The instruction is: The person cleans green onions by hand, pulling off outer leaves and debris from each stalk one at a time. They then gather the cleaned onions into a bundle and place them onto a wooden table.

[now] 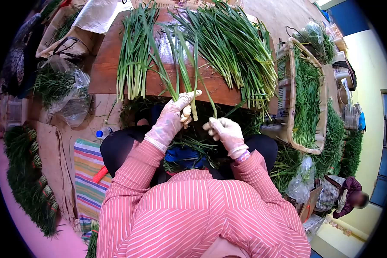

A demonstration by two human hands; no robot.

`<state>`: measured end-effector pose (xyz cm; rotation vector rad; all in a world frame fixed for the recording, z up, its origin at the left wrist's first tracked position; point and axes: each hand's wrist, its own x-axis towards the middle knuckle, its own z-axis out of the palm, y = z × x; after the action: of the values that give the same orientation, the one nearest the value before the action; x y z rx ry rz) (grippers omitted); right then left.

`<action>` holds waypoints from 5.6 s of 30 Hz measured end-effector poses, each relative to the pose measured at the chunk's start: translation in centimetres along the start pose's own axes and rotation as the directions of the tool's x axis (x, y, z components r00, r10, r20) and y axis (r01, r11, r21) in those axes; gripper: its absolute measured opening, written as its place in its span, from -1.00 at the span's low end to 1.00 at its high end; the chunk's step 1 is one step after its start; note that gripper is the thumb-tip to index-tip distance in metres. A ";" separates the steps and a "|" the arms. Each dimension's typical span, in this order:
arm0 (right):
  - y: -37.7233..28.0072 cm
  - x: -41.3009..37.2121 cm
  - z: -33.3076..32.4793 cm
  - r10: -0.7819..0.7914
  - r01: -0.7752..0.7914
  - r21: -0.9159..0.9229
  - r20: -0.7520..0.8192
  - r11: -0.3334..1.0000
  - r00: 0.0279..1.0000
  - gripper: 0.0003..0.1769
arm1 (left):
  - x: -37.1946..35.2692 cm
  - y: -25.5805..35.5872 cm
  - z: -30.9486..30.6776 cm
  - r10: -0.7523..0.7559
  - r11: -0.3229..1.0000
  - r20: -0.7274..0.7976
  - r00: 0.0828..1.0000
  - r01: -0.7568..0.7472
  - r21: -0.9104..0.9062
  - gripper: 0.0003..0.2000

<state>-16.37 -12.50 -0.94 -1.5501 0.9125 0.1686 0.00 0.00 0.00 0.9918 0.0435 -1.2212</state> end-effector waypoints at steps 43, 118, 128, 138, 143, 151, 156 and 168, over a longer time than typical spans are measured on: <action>-3.2 0.8 2.9 -0.012 -0.021 0.137 0.236 0.990 0.972 -0.65 | 0.0 -0.6 0.7 -0.029 0.981 -0.182 0.983 0.063 0.186 -0.70; -5.4 2.1 -0.9 -0.078 -0.005 0.248 0.325 0.969 0.943 -0.55 | 0.6 0.0 -0.2 -0.075 0.996 0.012 0.997 0.075 -0.044 -0.69; -4.1 5.9 -6.5 -0.768 -0.008 -0.904 -0.367 0.427 0.525 -0.60 | 0.6 1.0 -1.3 0.054 0.994 0.051 0.997 -0.049 -0.094 -0.66; -6.1 1.7 2.4 -0.298 0.330 -0.193 0.175 0.924 0.938 -0.69 | -0.5 1.9 1.0 0.087 0.985 -0.065 0.994 -0.076 0.154 -0.66; -2.3 -2.1 1.6 -0.068 0.129 -0.262 0.229 0.956 0.971 -0.61 | 0.8 2.8 -1.9 0.225 0.974 -0.261 0.939 -0.210 0.087 -0.72; -2.5 2.9 -6.8 -0.820 0.170 -0.900 -0.270 0.401 0.505 -0.77 | 1.0 1.4 -0.1 0.067 0.988 -0.240 0.968 -0.098 -0.119 -0.69; -4.9 7.8 -7.4 -0.720 -0.008 -0.967 -0.194 0.253 0.666 -0.68 | 1.0 1.5 -0.4 -0.003 0.985 -0.181 0.984 -0.028 -0.172 -0.66; -2.1 0.7 -1.1 -0.322 0.279 -0.926 0.192 0.253 0.927 -0.67 | 0.4 2.6 0.4 0.206 0.923 0.136 0.969 -0.146 -0.356 -0.63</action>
<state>-15.00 -14.00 0.51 -2.8569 0.4561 0.4673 2.05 -0.63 1.63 0.5696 0.0306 -1.0817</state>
